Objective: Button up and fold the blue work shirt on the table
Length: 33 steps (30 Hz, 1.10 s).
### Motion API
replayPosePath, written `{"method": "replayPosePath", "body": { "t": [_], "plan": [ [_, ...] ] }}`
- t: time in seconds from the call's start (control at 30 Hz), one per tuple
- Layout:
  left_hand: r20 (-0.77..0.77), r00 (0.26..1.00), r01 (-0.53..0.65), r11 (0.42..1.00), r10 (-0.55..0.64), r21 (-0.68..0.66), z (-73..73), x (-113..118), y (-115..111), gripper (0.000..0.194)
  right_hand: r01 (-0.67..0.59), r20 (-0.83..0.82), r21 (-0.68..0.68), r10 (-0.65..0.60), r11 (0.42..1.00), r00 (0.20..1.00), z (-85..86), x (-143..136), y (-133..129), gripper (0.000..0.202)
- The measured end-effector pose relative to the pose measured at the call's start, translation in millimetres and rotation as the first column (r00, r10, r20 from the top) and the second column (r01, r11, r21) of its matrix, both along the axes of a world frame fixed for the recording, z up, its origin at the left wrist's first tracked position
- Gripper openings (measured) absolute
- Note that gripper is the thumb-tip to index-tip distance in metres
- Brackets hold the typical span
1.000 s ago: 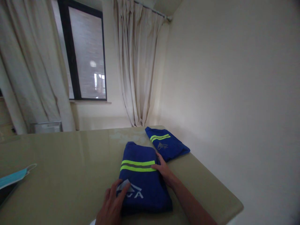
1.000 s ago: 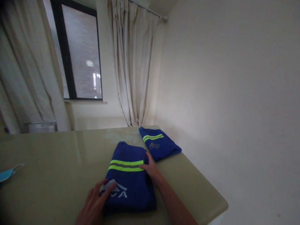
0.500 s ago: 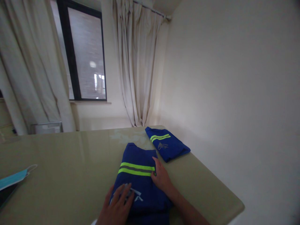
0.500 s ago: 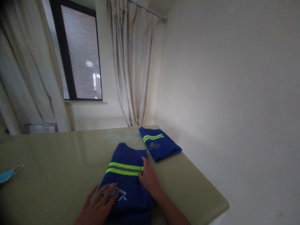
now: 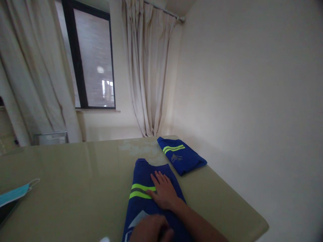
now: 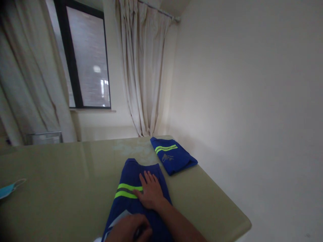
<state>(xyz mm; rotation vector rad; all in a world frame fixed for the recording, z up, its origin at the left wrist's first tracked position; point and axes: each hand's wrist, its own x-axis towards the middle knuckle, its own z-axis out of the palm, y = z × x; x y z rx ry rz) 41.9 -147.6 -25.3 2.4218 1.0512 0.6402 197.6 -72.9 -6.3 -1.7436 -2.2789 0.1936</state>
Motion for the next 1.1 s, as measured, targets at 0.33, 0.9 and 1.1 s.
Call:
{"method": "replayPosePath", "body": {
  "t": [0.33,0.9,1.1],
  "plan": [
    [0.181,0.805,-0.564,0.823,0.565,-0.064,-9.6,-60,90,0.043,-0.067,0.002,0.215,0.068,0.974,0.998,10.6,-11,-34,0.056],
    [0.267,0.412,0.337,0.126,0.871,-0.933,46.2,-74,70,0.032,-0.106,-0.264,0.050,0.115,0.993,0.958,-27.7,-53,-86,0.070],
    [0.596,0.277,0.611,0.341,0.754,-0.715,42.3,-64,59,0.044,0.011,-0.572,-0.189,-0.120,0.982,0.811,46.5,-92,-93,0.116]
  ]
}}
